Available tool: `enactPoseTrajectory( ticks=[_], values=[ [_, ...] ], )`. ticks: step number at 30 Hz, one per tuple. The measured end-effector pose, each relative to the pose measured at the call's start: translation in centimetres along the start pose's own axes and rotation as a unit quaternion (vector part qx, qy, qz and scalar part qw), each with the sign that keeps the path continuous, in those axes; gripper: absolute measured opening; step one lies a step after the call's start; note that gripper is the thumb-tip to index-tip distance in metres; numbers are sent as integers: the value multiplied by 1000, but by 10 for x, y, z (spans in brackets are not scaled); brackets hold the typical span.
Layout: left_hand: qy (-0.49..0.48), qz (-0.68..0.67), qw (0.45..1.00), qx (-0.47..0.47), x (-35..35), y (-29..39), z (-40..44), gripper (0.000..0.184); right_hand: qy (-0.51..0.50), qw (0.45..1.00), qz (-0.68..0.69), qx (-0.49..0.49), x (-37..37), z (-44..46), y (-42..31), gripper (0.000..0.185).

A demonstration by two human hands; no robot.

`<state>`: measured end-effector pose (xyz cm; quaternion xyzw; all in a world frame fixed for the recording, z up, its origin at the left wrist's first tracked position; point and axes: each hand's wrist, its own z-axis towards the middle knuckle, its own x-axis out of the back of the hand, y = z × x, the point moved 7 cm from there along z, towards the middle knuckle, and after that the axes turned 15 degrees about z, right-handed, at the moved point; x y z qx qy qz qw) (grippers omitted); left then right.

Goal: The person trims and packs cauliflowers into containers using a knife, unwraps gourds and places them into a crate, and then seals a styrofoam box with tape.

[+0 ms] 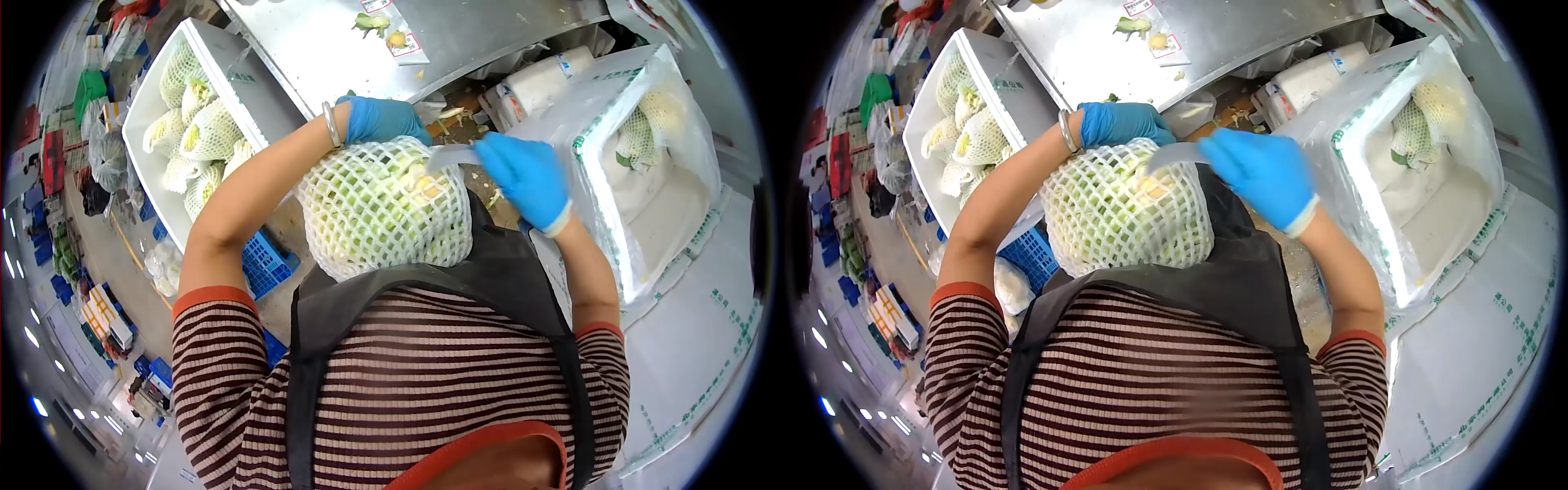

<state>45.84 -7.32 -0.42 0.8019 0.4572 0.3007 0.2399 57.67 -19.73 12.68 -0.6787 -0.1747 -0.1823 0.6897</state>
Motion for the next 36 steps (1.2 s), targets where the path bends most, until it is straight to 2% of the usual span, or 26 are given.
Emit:
enactPoseTrajectory(
  ticks=[1, 2, 4, 5, 8, 11, 13, 15, 16, 18, 19, 20, 21, 22, 23, 25, 26, 28, 29, 31, 33, 34, 35, 36],
  values=[
    [-3, 9, 1000, -11, 5, 12, -4, 39, -13, 996, -58, 66, -6, 10, -11, 26],
    [16, 67, 996, -48, 15, 29, -12, 39, -46, 993, -93, 62, -14, 18, -16, 25],
    [-1, 51, 999, -15, 6, 18, -1, 40, -121, 980, -154, 46, -29, 22, -22, 24],
    [-7, 41, 999, 1, 3, 12, 3, 40, -118, 984, -128, 40, -28, 17, -18, 24],
    [36, 136, 988, -71, 7, 28, -9, 40, -100, 993, -60, 25, -24, -6, 4, 25],
    [56, 205, 953, -215, 2, 25, -3, 41, -86, 996, -20, 18, -26, -16, 12, 30],
    [15, 189, 972, -136, 7, 39, -13, 37, -97, 995, -13, 22, -28, -10, 6, 31],
    [-11, 193, 979, -68, 7, 53, -17, 33, -151, 986, -57, 27, -32, 5, -19, 30],
    [-13, 190, 979, -71, 6, 53, -14, 31, -176, 981, -78, 28, -35, 9, -25, 30],
    [-13, 184, 980, -79, 5, 45, -2, 27, -170, 983, -31, 56, -31, 6, -17, 30],
    [5, 235, 961, -145, 2, 43, 2, 26, -168, 983, -7, 70, -27, 3, -14, 30],
    [26, 282, 936, -210, -1, 31, 7, 25, -236, 970, 47, -35, -23, -4, -4, 35],
    [51, 326, 904, -272, -7, 14, 10, 24, -194, 971, 120, -72, -19, -19, 12, 38],
    [37, 198, 956, -212, -9, -26, 22, 24, -153, 964, 191, -107, -23, -40, 39, 41],
    [40, 230, 950, -207, -12, -40, 20, 24, -108, 948, 263, -143, -18, -55, 61, 43],
    [21, 133, 984, -119, -9, -38, -1, 24, -49, 851, 425, -305, 4, -68, 102, 47],
    [29, 136, 982, -126, -5, -41, -6, 27, -18, 782, 494, -380, 9, -73, 118, 48],
    [50, 142, 979, -138, 4, -50, -16, 33, -6, 765, 493, -414, 2, -85, 136, 50],
    [71, 127, 983, -115, 7, -68, -15, 33, -6, 758, 493, -426, -11, -89, 147, 51],
    [161, 121, 968, -150, 21, -78, -24, 31, -33, 898, 184, -398, -42, -88, 192, 50],
    [208, 97, 972, -52, 46, -65, -50, 35, -19, 835, 429, -345, -67, -50, 149, 47],
    [225, 104, 968, -34, 51, -68, -47, 40, -17, 778, 538, -325, -75, -35, 132, 49],
    [237, 109, 965, -22, 54, -71, -43, 45, -33, 717, 605, -344, -94, -29, 133, 51],
    [243, 85, 966, 38, 58, -65, -49, 51, -47, 651, 662, -368, -113, -23, 133, 60]
  ],
)
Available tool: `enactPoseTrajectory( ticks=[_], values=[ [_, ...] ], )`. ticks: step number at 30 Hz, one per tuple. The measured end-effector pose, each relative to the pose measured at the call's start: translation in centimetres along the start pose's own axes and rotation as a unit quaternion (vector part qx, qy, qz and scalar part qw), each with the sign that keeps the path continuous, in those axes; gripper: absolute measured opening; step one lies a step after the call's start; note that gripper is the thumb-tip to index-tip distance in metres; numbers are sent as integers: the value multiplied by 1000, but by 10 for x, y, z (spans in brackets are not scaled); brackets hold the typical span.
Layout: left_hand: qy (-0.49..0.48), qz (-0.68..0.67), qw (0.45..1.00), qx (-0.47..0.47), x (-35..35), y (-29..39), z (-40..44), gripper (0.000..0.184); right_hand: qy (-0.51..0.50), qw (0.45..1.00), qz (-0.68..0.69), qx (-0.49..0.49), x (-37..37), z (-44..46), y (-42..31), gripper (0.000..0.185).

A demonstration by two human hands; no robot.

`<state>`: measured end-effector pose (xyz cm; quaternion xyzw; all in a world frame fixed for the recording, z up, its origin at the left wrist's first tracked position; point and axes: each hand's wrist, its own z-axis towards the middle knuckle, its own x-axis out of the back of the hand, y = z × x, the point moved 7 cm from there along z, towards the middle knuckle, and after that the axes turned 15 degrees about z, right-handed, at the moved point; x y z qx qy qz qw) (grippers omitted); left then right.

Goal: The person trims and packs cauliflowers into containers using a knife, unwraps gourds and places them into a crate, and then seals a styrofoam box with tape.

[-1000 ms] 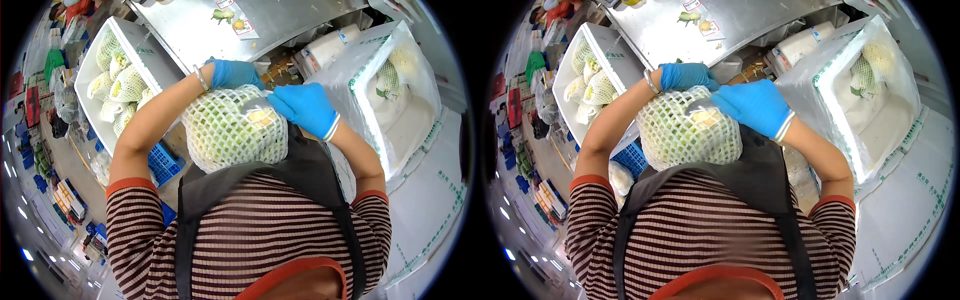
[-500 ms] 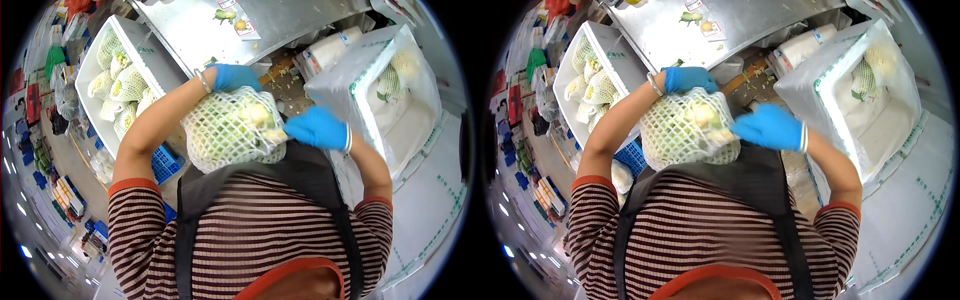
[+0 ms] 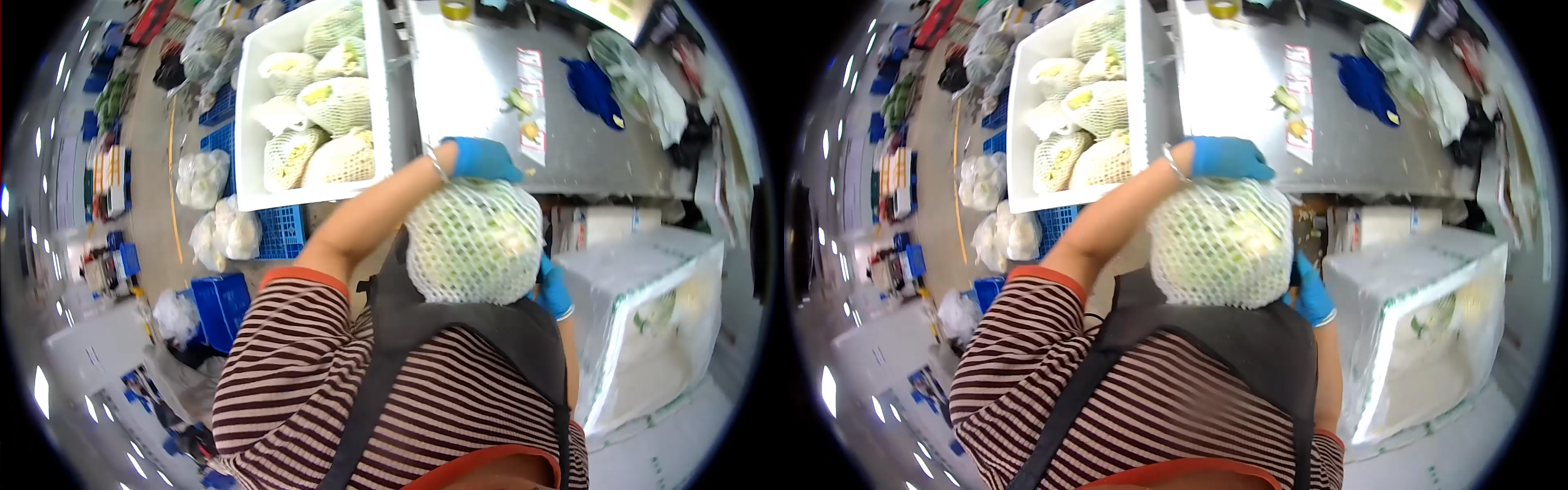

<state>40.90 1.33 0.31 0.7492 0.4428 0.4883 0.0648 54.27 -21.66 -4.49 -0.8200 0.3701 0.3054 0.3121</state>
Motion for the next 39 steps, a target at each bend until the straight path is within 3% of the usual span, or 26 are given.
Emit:
enactPoseTrajectory(
  ticks=[1, 2, 5, 7, 9, 10, 11, 12, 14, 15, 16, 18, 19, 23, 24, 25, 27, 30, 31, 32, 33, 34, 35, 37, 39],
  values=[
    [0, -11, 998, 61, 14, 6, -6, 57, 30, 999, -8, -10, -1, 11, 8, 62],
    [-1, -6, 998, 63, 25, 4, -7, 58, -76, 995, 45, -40, -8, 20, 11, 55],
    [12, -10, 998, 55, 51, -8, -22, 62, -49, 987, 12, -151, -20, 40, 16, 56],
    [44, -24, 998, 30, 80, -18, -48, 64, 22, 993, 20, -118, -23, 61, 19, 64],
    [126, -137, 983, 14, 108, -64, -70, 64, 0, 985, 122, -119, -43, 90, 18, 62],
    [173, -206, 963, 22, 133, -87, -99, 52, -19, 991, 79, -106, -65, 107, 12, 61],
    [269, -395, 877, -47, 150, -116, -144, 42, -38, 994, 37, -93, -93, 126, 3, 60],
    [355, -461, 813, 30, 161, -161, -166, 39, -59, 995, -5, -80, -116, 144, -6, 59],
    [540, -270, 781, 162, 190, -239, -244, 42, -93, 986, -121, -64, -156, 191, -25, 59],
    [592, -154, 766, 195, 187, -320, -264, 43, -111, 976, -177, -53, -177, 215, -35, 59],
    [611, -141, 737, 251, 190, -347, -298, 39, -132, 976, -169, -44, -201, 238, -43, 58],
    [582, -92, 730, 347, 196, -425, -332, 39, -132, 978, -158, -30, -287, 275, -39, 59],
    [579, -49, 736, 348, 200, -469, -336, 47, -139, 973, -181, -15, -324, 299, -38, 58],
    [498, -97, 797, 327, 163, -601, -297, 43, -202, 943, -262, 36, -447, 413, -38, 52],
    [466, 30, 828, 310, 124, -633, -270, 41, -232, 925, -297, 53, -484, 425, -33, 52],
    [441, 160, 835, 287, 86, -662, -245, 40, -260, 905, -330, 67, -517, 435, -27, 53],
    [381, -82, 811, 437, 113, -544, -313, 39, -277, 852, -439, 63, -559, 474, -19, 57],
    [478, -28, 750, 456, 80, -498, -342, 43, -281, 733, -600, 153, -617, 506, 16, 78],
    [494, -30, 737, 460, 64, -485, -348, 44, -231, 545, -767, 249, -643, 497, 34, 84],
    [507, -30, 725, 465, 55, -477, -352, 45, -203, 406, -852, 262, -660, 497, 62, 85],
    [521, -39, 717, 462, 48, -478, -351, 46, -218, 348, -878, 245, -666, 510, 91, 85],
    [533, -47, 709, 458, 39, -481, -345, 46, -248, 322, -870, 279, -659, 534, 113, 88],
    [551, -55, 698, 455, 34, -484, -341, 46, -223, 318, -910, 146, -660, 534, 135, 96],
    [585, -44, 669, 456, 46, -493, -346, 31, -247, 257, -907, 223, -654, 534, 153, 104],
    [574, -116, 666, 461, 63, -502, -357, 22, -227, 270, -919, 177, -643, 546, 142, 109]
  ],
)
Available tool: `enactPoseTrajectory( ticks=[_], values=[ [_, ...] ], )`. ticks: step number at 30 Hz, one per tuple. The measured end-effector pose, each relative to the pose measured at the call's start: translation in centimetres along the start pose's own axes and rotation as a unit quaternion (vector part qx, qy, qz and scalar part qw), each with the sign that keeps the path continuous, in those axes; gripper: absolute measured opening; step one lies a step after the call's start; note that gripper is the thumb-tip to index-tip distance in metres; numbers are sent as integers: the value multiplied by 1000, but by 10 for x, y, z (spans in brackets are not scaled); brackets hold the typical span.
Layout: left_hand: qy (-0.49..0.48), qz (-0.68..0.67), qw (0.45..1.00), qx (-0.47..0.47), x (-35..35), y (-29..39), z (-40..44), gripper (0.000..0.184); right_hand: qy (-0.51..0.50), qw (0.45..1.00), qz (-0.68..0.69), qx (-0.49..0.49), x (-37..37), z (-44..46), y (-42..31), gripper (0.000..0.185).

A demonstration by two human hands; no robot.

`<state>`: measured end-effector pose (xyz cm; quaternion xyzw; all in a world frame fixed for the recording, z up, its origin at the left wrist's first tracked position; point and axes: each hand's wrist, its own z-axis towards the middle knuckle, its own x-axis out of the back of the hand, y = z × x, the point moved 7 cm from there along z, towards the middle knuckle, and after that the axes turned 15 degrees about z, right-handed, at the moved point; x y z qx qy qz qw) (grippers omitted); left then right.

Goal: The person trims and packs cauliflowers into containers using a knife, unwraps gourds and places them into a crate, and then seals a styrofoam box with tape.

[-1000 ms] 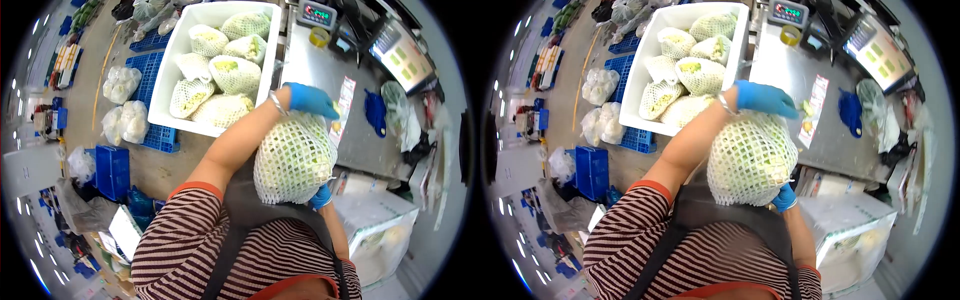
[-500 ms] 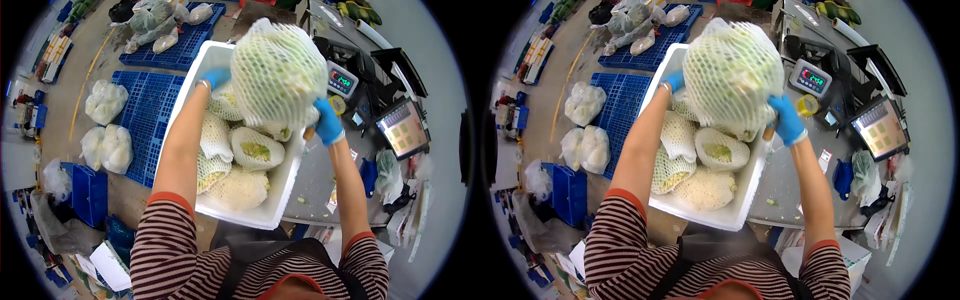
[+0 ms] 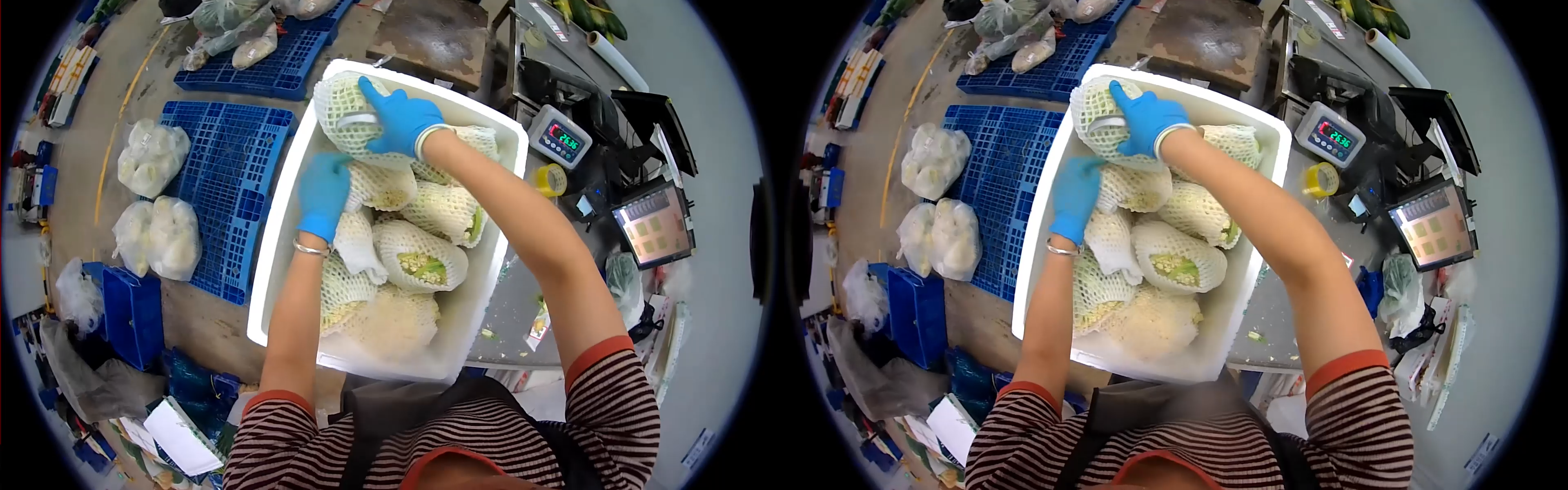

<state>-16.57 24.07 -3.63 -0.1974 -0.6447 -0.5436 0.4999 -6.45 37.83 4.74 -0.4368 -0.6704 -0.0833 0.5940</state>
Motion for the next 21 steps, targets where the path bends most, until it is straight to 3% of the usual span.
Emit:
enactPoseTrajectory(
  ticks=[1, 3, 5, 7, 10, 11, 14, 21],
  values=[
    [109, -76, 987, 90, 34, 13, 7, 16, -15, 1000, 11, -10, 4, 6, 11, 109],
    [312, -102, 944, 43, 80, 37, 30, 19, -37, 998, 37, -24, 9, 14, 25, 106],
    [314, -165, 932, -78, 76, 56, 82, 22, -14, 998, 54, 13, 7, 20, 32, 104],
    [191, -184, 964, -33, 24, 47, 129, 24, -2, 997, 77, 26, 0, 23, 39, 101],
    [252, -137, 956, -58, -12, 48, 121, 26, -34, 996, 78, -16, -10, 24, 50, 105],
    [277, -146, 948, -54, -18, 46, 116, 27, 2, 995, 95, 38, -21, 36, 63, 103],
    [253, -239, 937, -27, -26, 35, 113, 29, -45, 980, 190, -34, -23, 33, 65, 99],
    [324, -152, 933, -45, -50, 43, 102, 28, 63, 973, 202, 90, -60, 51, 104, 99]
  ],
)
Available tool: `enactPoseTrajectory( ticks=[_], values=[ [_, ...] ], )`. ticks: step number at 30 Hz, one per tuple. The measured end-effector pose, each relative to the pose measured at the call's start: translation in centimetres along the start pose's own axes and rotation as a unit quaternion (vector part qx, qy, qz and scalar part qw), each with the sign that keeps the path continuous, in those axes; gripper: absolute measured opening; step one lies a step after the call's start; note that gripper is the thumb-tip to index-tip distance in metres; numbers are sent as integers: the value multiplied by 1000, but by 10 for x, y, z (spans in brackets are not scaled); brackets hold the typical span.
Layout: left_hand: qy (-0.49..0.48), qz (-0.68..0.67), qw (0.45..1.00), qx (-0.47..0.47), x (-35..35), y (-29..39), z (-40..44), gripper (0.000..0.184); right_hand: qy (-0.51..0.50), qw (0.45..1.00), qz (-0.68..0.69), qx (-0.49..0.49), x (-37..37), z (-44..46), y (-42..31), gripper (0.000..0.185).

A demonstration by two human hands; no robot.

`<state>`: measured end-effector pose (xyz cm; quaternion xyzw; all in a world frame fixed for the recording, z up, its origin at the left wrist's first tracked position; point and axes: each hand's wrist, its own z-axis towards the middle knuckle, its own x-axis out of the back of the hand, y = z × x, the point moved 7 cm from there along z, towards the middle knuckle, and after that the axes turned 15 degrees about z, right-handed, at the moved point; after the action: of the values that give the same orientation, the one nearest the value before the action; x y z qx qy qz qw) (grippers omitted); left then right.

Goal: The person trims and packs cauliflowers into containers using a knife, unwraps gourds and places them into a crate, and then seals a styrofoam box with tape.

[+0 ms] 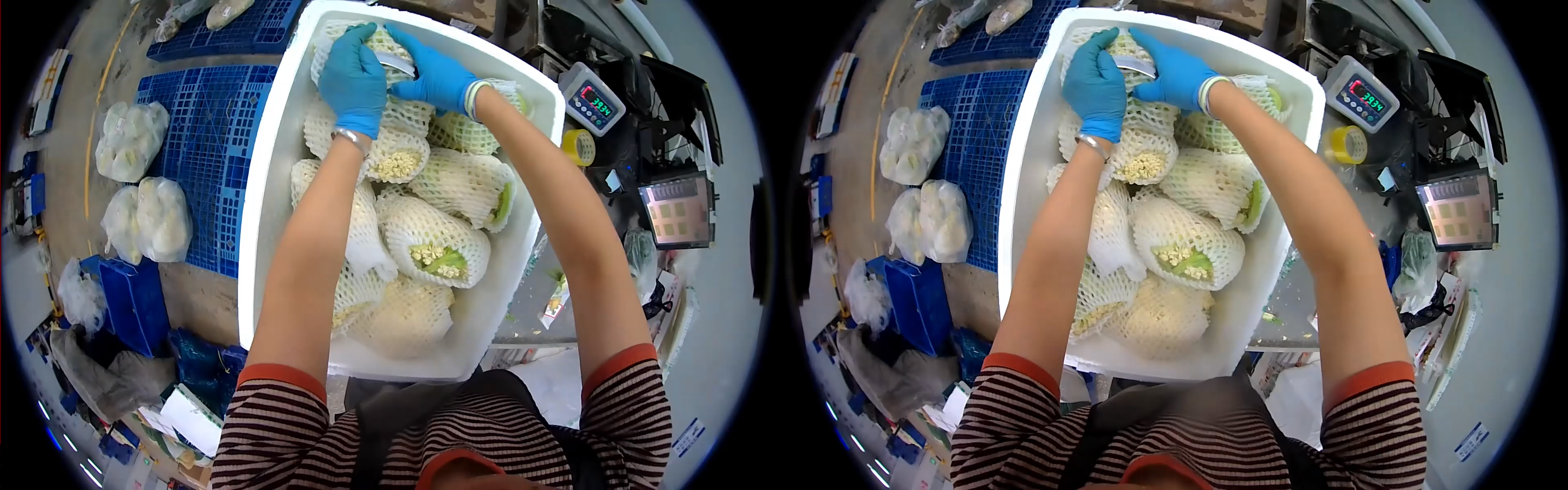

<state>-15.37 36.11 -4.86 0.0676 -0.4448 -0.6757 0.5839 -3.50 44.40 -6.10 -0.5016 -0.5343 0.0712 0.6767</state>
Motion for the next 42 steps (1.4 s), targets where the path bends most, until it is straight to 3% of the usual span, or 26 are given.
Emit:
enactPoseTrajectory(
  ticks=[1, 2, 7, 9, 10, 11, 13, 15, 17, 18, 20, 21, 22, 23, 24, 27, 30, 32, 33, 35, 37, 40, 42],
  values=[
    [-8, 13, 1000, -3, -2, 0, -1, 28, 26, 999, 14, 28, 6, -4, -6, 100],
    [-12, 26, 1000, -8, -2, 2, 0, 27, -11, 999, 19, -31, 7, -6, -3, 103],
    [-54, 51, 997, -27, 1, 0, 12, 27, -19, 997, -15, -78, 15, -12, -22, 117],
    [-79, 47, 995, -23, -4, -13, 24, 28, -45, 982, 56, -176, 36, -50, -52, 123],
    [-125, 28, 992, 1, -8, -33, 33, 29, -39, 986, 41, -154, 47, -69, -59, 129],
    [-172, 12, 985, 24, -13, -45, 40, 30, 11, 992, -40, -116, 59, -88, -56, 115],
    [-172, 77, 982, 19, 22, -8, 45, 29, 28, 990, -41, -135, 92, -160, -72, 105],
    [-111, 80, 991, -9, 49, 31, 38, 28, 125, 987, 0, -100, 114, -252, -68, 94],
    [-100, 31, 995, 7, 66, 95, 8, 28, 125, 972, 94, -174, 124, -362, -68, 88],
    [-129, 5, 991, -25, 61, 127, -11, 29, 123, 946, 169, -247, 123, -422, -73, 84],
    [-207, -46, 975, -62, 49, 209, -73, 29, 220, 937, 192, -189, 104, -536, -56, 68],
    [-245, -116, 957, -100, 48, 266, -114, 29, 222, 899, 271, -262, 103, -592, -85, 65],
    [-279, -176, 929, -169, 45, 320, -160, 30, 252, 854, 334, -308, 92, -650, -94, 61],
    [-384, -233, 878, -164, 43, 376, -212, 32, 308, 817, 374, -312, 73, -711, -89, 58],
    [-407, -269, 845, -218, 66, 443, -259, 31, 361, 775, 413, -313, 51, -768, -86, 56],
    [-539, -426, 663, -297, 120, 597, -411, 26, 472, 667, 413, -403, 26, -919, -139, 51],
    [-530, -435, 560, -466, 196, 705, -537, 23, 656, 554, 363, -362, -25, -1063, -178, 46],
    [-581, -447, 440, -520, 252, 759, -632, 22, 751, 459, 318, -353, -62, -1144, -223, 43],
    [-595, -474, 403, -510, 275, 775, -669, 18, 789, 407, 293, -354, -83, -1179, -244, 42],
    [-725, -398, 297, -478, 306, 793, -758, 20, 854, 283, 254, -354, -134, -1236, -284, 41],
    [-775, -220, 184, -563, 310, 788, -842, 23, 898, 188, 222, -330, -183, -1274, -298, 40],
    [-674, -232, 96, -694, 286, 753, -936, 25, 921, 113, 255, -272, -241, -1294, -272, 38],
    [-646, -167, 68, -742, 259, 738, -990, 28, 926, 106, 266, -246, -259, -1297, -261, 38]
  ],
)
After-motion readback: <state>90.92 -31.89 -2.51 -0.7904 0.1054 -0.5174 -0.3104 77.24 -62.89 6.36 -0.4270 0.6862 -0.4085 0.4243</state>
